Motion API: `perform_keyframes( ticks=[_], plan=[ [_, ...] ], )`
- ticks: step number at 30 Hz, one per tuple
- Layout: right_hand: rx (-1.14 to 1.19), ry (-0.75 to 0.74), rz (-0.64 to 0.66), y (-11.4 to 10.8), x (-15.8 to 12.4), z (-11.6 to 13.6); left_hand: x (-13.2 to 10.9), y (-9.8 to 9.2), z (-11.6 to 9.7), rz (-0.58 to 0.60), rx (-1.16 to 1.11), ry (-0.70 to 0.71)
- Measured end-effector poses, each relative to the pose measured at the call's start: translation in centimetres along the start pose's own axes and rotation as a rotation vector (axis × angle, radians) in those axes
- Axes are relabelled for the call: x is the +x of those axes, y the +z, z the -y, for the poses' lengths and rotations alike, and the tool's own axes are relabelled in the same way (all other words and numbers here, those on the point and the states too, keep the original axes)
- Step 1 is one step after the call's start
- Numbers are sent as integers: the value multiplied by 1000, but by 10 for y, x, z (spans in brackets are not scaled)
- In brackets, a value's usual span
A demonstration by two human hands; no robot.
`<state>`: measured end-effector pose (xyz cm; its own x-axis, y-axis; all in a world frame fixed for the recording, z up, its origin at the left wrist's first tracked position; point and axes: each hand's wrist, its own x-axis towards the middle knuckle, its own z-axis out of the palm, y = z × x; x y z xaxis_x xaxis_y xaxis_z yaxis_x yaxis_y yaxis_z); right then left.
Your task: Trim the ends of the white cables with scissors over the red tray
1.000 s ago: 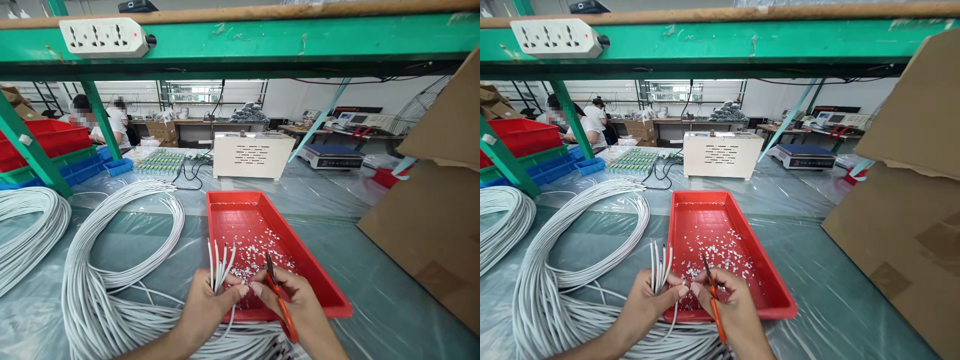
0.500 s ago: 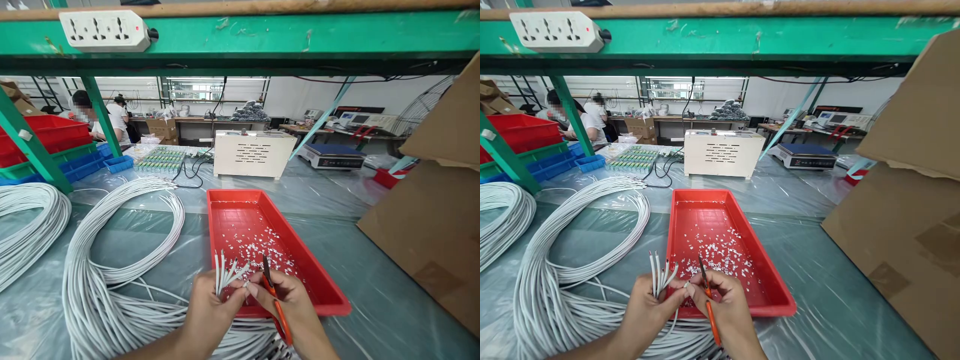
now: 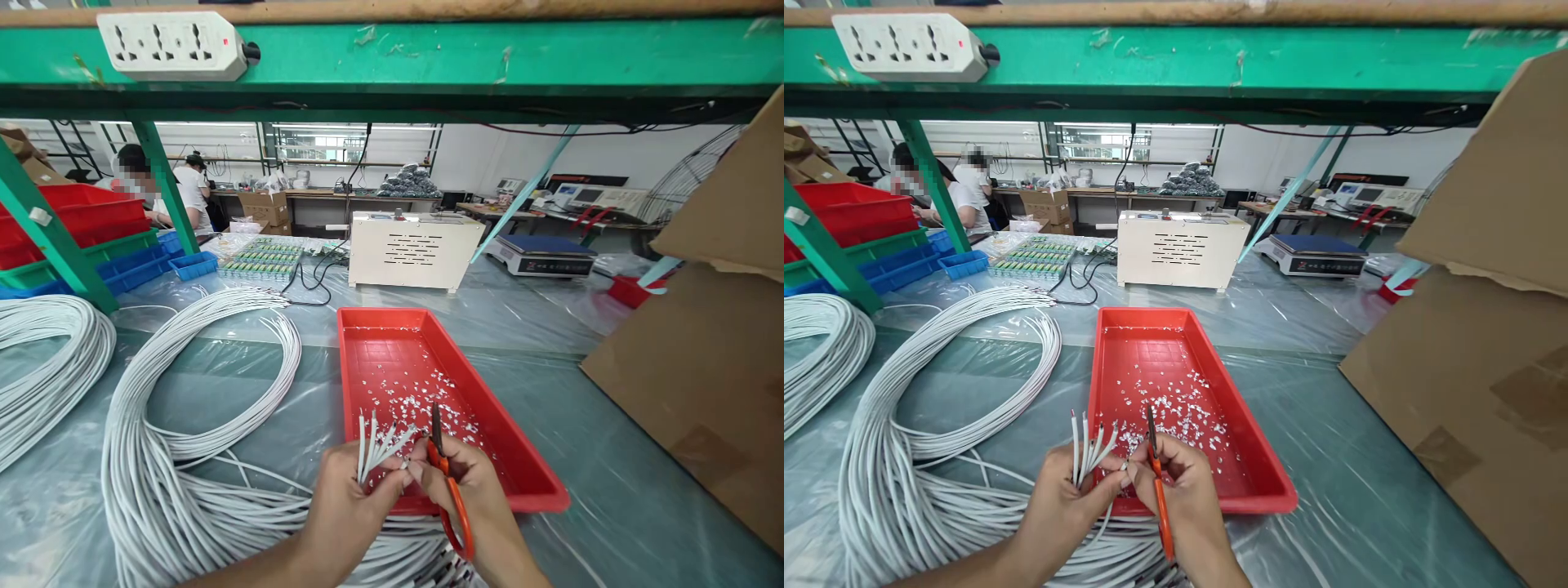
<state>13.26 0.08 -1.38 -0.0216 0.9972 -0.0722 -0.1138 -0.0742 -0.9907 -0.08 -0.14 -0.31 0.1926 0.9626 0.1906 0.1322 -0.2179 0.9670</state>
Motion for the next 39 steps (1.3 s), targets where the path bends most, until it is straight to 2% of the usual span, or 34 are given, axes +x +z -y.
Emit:
perform_keyframes(
  ticks=[3, 8, 15, 21, 26, 29, 33, 35, 39],
  plan=[
    [36, 12, 0, 0, 0, 2, 0, 0, 0, 57, -82, -74],
    [22, -25, -29, -1, 1, 4, 1, -1, 5, 42, -274, -248],
    [98, 43, 0, 1, 0, 8, 1, -4, 5, 74, -303, -262],
    [22, -4, -5, -2, 3, 8, 3, -9, -1, 202, -314, -208],
    [-58, -42, -5, -8, 8, 4, 5, -15, -2, 352, -339, -190],
    [-270, -128, -50, -16, 11, 3, 6, -19, -1, 359, -360, -250],
    [-868, -369, -213, -27, 15, 6, 6, -19, 0, 351, -380, -296],
    [-1100, -435, -272, -32, 17, 8, 6, -17, 1, 338, -383, -294],
    [-1210, -406, -294, -39, 19, 10, 5, -11, 5, 230, -342, -338]
  ],
)
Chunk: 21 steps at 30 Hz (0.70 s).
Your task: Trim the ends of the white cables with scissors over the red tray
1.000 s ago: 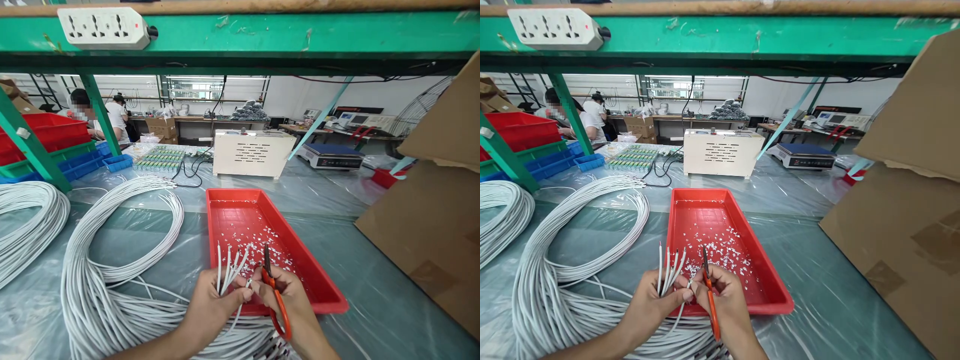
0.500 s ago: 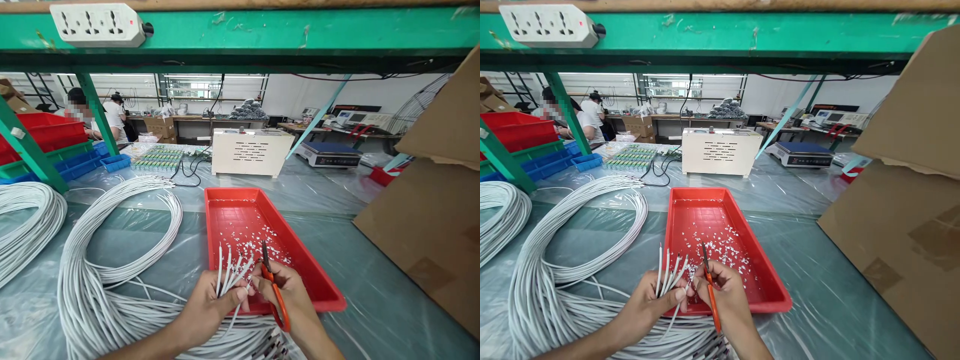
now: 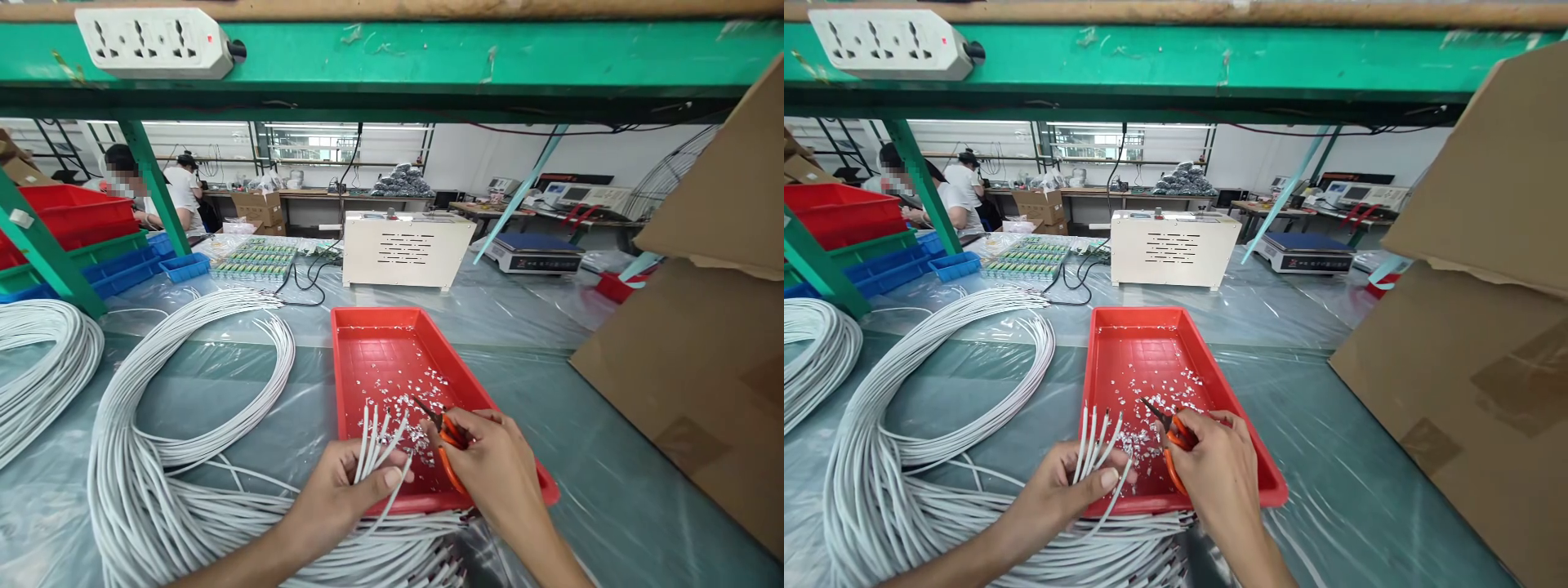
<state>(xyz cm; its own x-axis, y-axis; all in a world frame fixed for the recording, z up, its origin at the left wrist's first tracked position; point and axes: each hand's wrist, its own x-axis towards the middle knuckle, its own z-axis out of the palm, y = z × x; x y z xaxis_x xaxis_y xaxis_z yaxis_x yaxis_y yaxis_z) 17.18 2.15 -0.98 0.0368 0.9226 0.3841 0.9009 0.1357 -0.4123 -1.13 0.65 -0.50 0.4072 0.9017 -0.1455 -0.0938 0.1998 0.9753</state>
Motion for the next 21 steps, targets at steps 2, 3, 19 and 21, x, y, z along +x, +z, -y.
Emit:
perform_keyframes(
  ticks=[2, 3, 19, 21],
  plan=[
    [89, 40, 23, -1, 0, -1, 2, 1, 3, -46, 27, -21],
    [184, 65, 32, -1, 0, 0, 2, 1, 3, -53, 41, -20],
    [434, -66, 439, -13, -16, -1, 2, 13, -13, -80, 132, 246],
    [274, -155, 485, -19, -19, -6, 7, 14, -17, -91, 102, 235]
  ],
)
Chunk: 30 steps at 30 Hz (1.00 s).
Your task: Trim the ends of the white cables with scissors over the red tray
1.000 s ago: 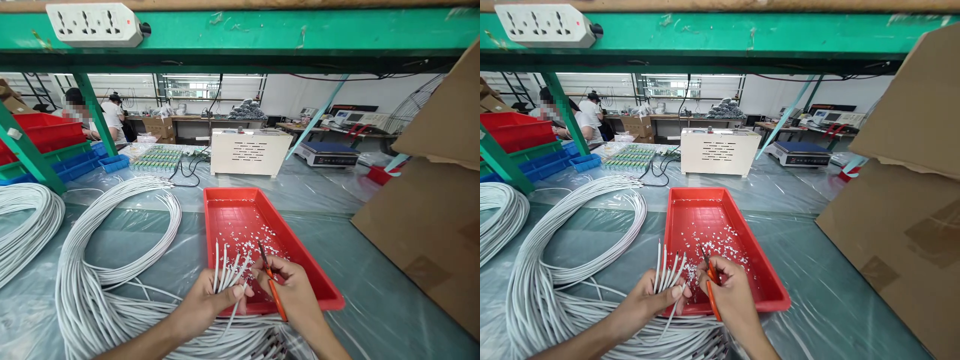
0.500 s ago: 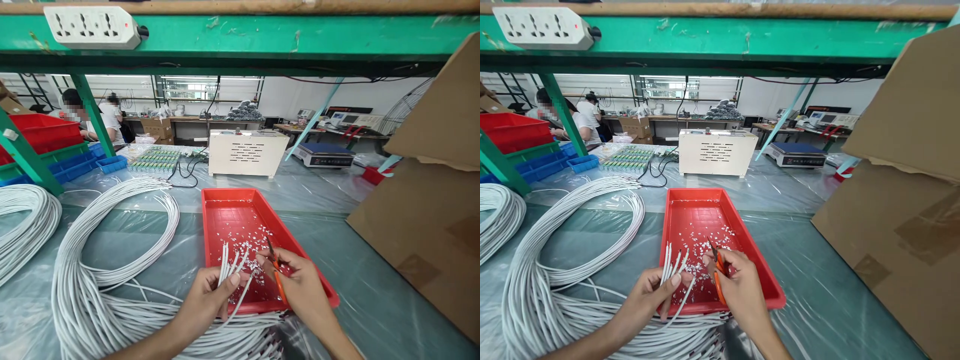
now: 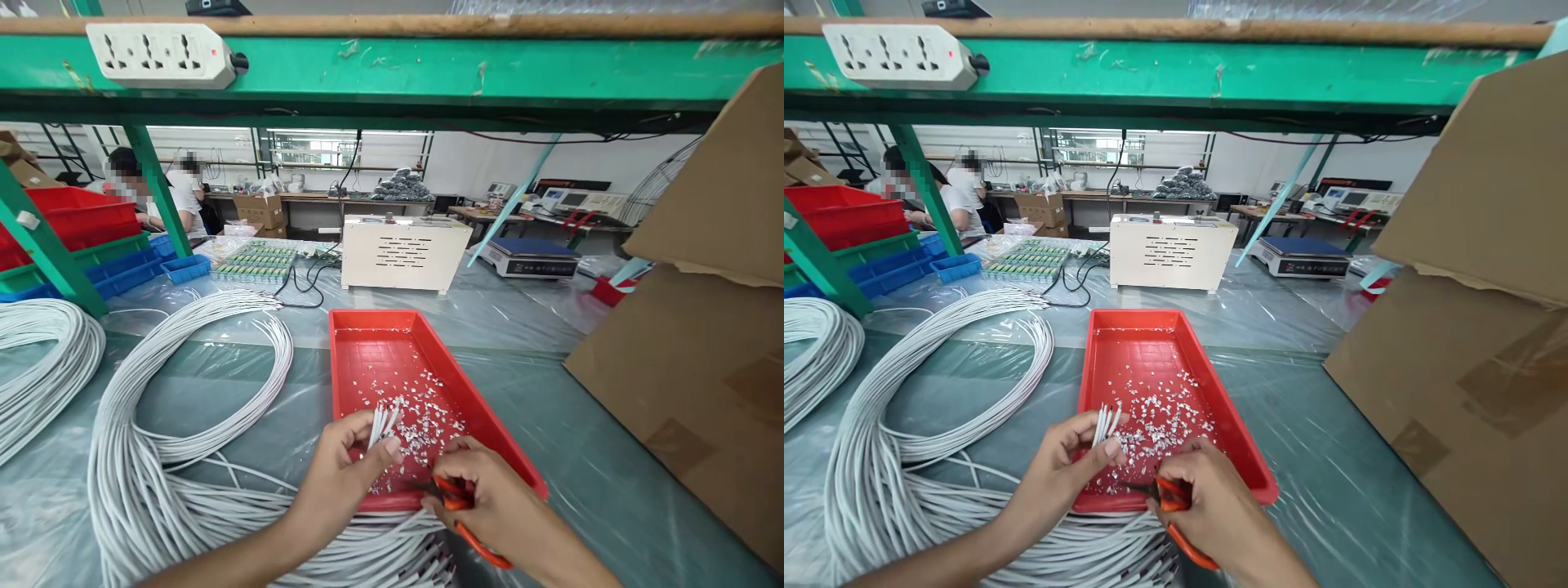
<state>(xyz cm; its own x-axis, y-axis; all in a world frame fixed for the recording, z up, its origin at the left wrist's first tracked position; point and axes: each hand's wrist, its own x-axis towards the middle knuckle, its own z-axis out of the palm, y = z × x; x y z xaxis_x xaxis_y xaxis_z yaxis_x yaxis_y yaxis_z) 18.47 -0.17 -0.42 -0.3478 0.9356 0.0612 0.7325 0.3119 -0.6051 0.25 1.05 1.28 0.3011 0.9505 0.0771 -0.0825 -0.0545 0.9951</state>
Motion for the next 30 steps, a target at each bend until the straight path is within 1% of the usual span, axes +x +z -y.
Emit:
perform_keyframes(
  ticks=[2, 4, 6, 8, 12, 14, 16, 21, 30],
  plan=[
    [-96, -14, 54, -4, -4, -2, 6, 2, 0, -19, -89, -26],
    [-139, -9, 90, -9, -5, -4, 11, 5, 1, -37, -194, -57],
    [-174, -4, 85, -12, -5, -7, 15, 7, 4, -43, -271, -88],
    [-180, 7, 10, -15, -3, -10, 16, 9, 7, -38, -299, -104],
    [-59, 58, -225, -17, 1, -13, 16, 9, 9, 0, -234, -101],
    [-31, 62, -282, -17, 3, -12, 16, 10, 8, 33, -190, -115],
    [-35, 59, -302, -15, 4, -10, 16, 9, 7, 57, -173, -127],
    [-46, 10, -314, -10, 7, -5, 15, 8, 7, 70, -211, -167],
    [-69, -25, -309, -5, 8, 1, 15, 8, 5, 160, -263, -143]
  ],
)
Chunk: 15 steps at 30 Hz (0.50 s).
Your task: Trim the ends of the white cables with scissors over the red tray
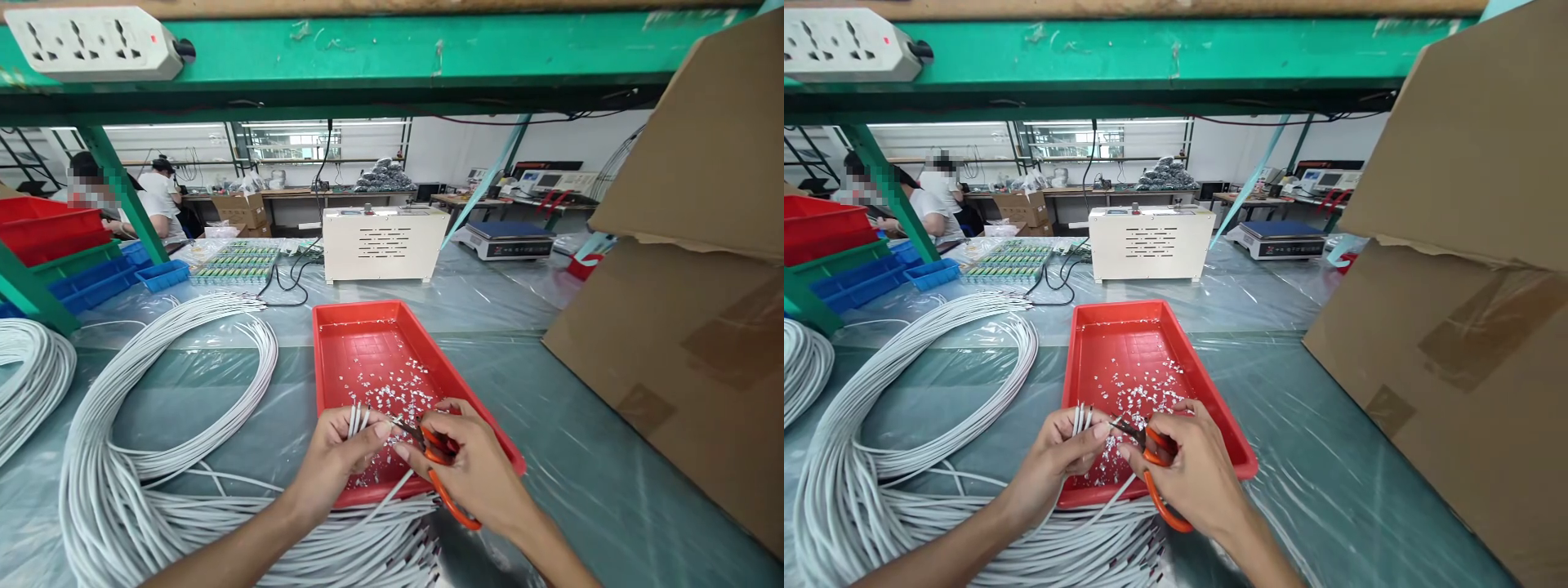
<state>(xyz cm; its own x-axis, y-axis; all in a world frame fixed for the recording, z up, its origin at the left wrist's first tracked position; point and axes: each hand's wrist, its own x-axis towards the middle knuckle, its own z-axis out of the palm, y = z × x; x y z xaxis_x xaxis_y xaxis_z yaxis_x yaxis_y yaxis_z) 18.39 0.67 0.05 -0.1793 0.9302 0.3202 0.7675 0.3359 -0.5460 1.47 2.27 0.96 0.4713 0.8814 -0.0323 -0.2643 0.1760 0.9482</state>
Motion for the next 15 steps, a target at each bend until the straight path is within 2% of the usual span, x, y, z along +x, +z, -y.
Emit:
perform_keyframes(
  ticks=[9, 15],
  plan=[
    [27, -19, 18, 0, -1, 2, 0, 1, 0, 18, 16, -19],
    [-23, -50, -16, -4, -2, 2, 1, 0, 3, 18, 45, -27]
  ],
)
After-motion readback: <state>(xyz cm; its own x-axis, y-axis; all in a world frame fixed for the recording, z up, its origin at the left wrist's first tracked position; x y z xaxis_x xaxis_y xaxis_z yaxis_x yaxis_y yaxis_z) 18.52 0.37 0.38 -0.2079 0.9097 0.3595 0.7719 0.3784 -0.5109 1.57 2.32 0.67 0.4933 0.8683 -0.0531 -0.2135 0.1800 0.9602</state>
